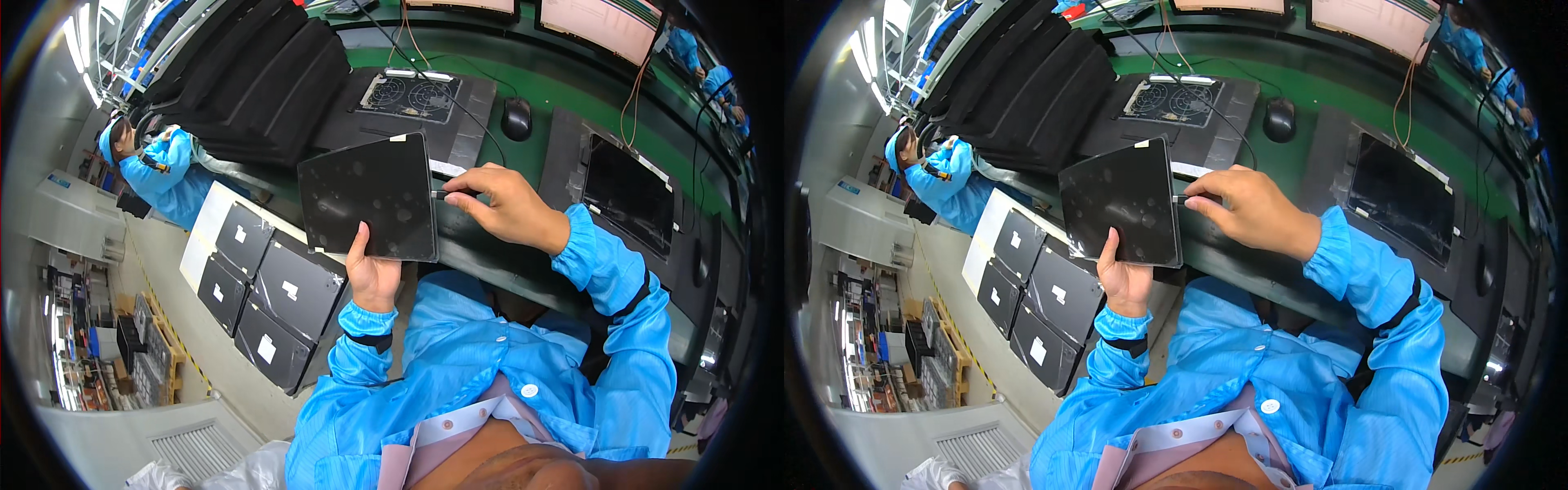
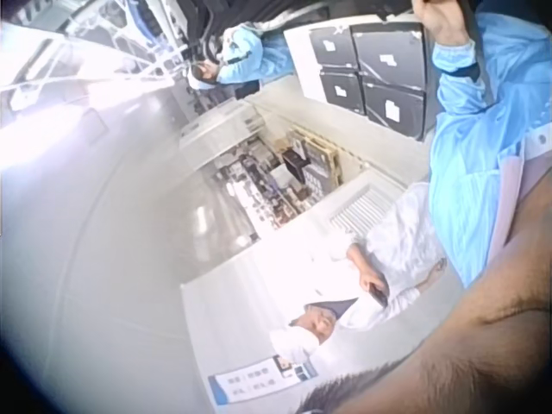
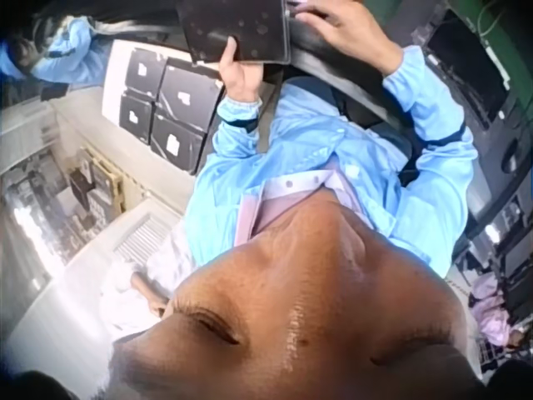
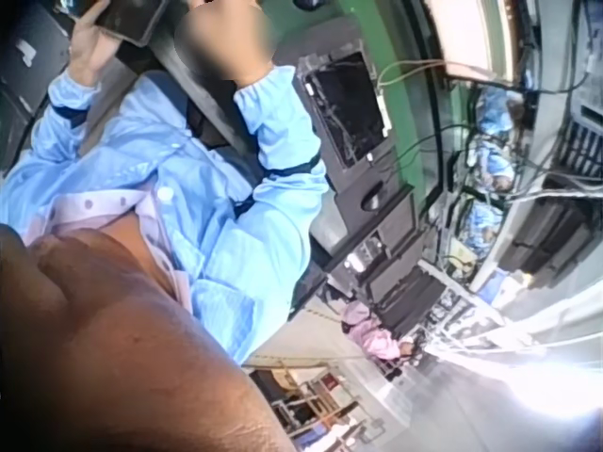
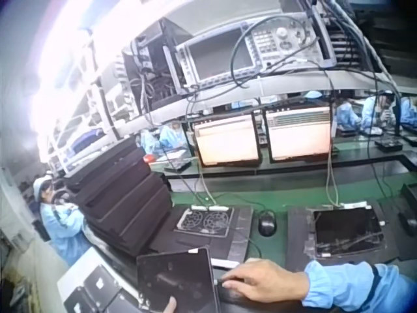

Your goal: Connecting tablets to power/data, checking screens, applying labels, and stacking them in a manufacturing facility.

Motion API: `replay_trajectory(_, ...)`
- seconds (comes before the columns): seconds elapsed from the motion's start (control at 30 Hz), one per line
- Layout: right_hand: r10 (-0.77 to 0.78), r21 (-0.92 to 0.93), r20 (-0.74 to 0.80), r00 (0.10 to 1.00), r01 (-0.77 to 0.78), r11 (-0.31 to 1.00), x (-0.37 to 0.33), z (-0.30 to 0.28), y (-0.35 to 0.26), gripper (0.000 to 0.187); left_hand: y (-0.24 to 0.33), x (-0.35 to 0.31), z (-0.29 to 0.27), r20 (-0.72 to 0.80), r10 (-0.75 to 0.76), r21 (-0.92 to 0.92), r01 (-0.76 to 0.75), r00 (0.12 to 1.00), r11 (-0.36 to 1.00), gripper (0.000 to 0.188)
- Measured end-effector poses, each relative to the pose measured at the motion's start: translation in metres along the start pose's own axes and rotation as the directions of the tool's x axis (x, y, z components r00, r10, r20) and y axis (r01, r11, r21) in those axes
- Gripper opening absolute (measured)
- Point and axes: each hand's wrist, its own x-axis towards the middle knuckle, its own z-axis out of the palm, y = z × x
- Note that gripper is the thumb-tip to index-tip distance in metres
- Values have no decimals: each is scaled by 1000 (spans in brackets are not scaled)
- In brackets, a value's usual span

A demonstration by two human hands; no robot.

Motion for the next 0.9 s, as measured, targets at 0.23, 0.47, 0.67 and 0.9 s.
replay_trajectory(0.23,46,-32,103,994,-43,999,5,-9,0,18,-1,2,4,-11,-28,76,29,1000,997,41)
replay_trajectory(0.47,101,-275,73,992,-78,958,9,-28,16,26,-2,53,25,13,-142,232,136,990,963,34)
replay_trajectory(0.67,-314,-561,13,949,267,783,25,-14,36,42,-17,164,47,20,-288,231,276,957,933,23)
replay_trajectory(0.9,-333,-702,69,941,283,654,55,-3,100,40,4,214,48,-48,-590,327,571,806,753,41)
